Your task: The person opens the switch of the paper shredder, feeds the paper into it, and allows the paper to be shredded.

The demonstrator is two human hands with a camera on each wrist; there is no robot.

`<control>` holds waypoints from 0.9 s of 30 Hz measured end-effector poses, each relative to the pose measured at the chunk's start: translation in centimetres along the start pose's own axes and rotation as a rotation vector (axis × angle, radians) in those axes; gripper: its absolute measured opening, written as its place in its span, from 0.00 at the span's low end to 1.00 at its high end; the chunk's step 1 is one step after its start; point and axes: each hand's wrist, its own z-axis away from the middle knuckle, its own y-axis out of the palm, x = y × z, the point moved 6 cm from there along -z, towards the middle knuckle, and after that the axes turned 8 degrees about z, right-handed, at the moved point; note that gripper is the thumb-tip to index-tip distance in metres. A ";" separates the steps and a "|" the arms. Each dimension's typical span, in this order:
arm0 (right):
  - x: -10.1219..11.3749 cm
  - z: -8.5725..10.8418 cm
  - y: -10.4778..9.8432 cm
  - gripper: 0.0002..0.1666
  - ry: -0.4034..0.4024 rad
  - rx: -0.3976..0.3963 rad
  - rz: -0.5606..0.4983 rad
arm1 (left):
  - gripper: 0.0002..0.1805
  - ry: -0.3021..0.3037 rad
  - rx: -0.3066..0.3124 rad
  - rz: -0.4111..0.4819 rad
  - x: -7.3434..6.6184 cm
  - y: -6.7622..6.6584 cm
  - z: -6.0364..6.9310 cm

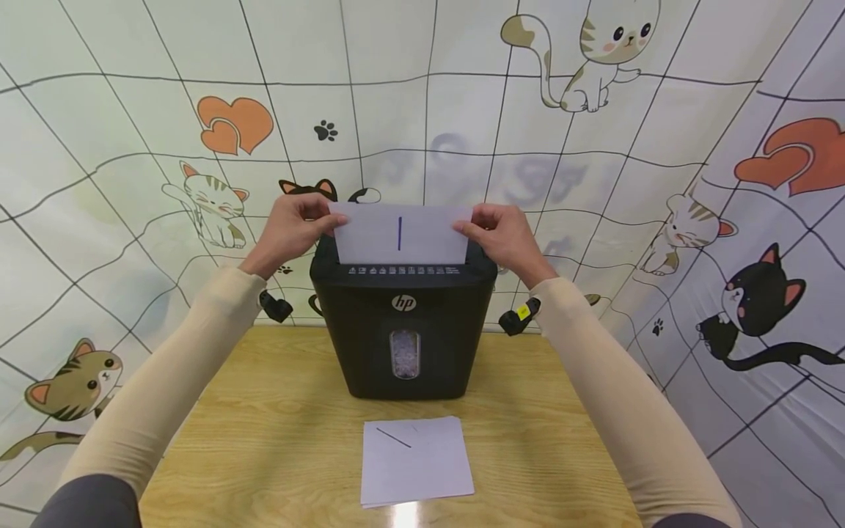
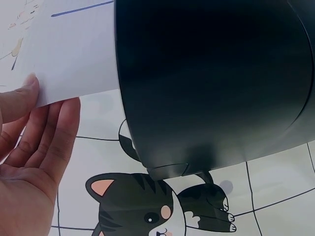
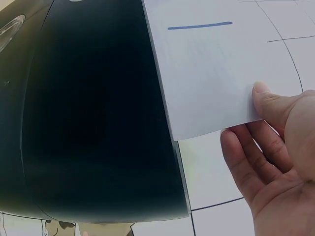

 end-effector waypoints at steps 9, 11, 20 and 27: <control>0.1 0.0 0.0 0.23 0.015 0.003 0.011 | 0.10 -0.017 0.008 0.009 0.2 0.0 0.2; 0.0 -0.1 -0.1 0.23 0.020 0.004 0.010 | 0.10 -0.012 0.014 0.008 0.2 0.1 0.2; 0.0 0.0 0.0 0.24 0.029 0.012 -0.008 | 0.10 -0.010 0.018 0.010 0.1 0.1 0.2; -0.2 0.1 0.5 0.25 0.018 0.019 0.026 | 0.10 -0.043 0.031 0.005 0.4 0.1 0.4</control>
